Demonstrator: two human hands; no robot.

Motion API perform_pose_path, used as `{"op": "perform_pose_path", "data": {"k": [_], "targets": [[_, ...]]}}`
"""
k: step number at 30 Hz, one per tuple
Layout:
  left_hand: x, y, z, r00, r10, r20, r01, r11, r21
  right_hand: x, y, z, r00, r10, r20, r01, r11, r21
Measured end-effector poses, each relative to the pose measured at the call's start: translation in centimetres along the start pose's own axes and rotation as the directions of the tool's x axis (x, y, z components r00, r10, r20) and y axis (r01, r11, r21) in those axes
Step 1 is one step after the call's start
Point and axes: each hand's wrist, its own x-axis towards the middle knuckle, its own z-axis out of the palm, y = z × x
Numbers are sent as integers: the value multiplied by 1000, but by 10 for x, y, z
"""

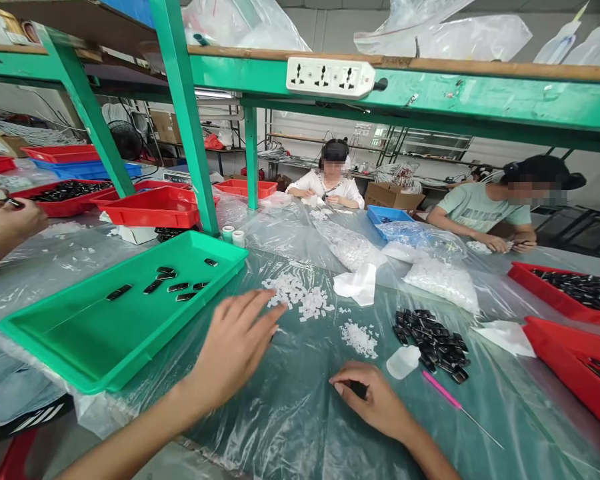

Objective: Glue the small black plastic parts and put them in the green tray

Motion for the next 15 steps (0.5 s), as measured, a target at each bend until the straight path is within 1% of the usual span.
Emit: {"op": "perform_pose_path", "data": {"k": [1,2,3,4,5,6,8,11,12,13,14,15], "targets": [[-3,-2,12,995,-12,102,13,1000,-8,-1,-2,0,1000,-4,12,4,999,-43],[-6,-4,25,973,-26,230,32,999,-19,-1,-3,-1,1000,-7,25,9,996,-84],[-10,-7,37,936,-70,345,83,996,-23,-2,-4,-1,999,-9,39,13,993,-117],[-14,-10,49,896,-124,427,143,990,-14,-2,-6,-2,999,-9,51,16,990,-137],[-17,-13,60,862,-166,478,197,980,-14,-2,-7,-2,998,-8,60,17,988,-150],[-20,-16,68,838,-200,507,241,970,-16,-2,-7,-2,998,-5,66,16,987,-160],[-24,-22,77,820,-231,524,287,957,-27,-1,-8,-2,997,-1,72,14,985,-172],[-22,-27,75,818,-222,531,300,952,-65,-1,-8,-3,997,-1,74,14,984,-177],[-19,-27,71,819,-216,532,329,936,-126,0,-8,-3,997,-1,74,14,984,-177],[-14,-26,68,815,-208,541,381,896,-229,0,-7,-3,997,-2,73,15,984,-177],[-8,-24,64,807,-200,555,458,805,-376,0,-7,-3,997,-2,72,15,984,-179],[-2,-21,61,795,-195,575,546,643,-537,0,-7,-4,997,-2,72,16,983,-182]]}}
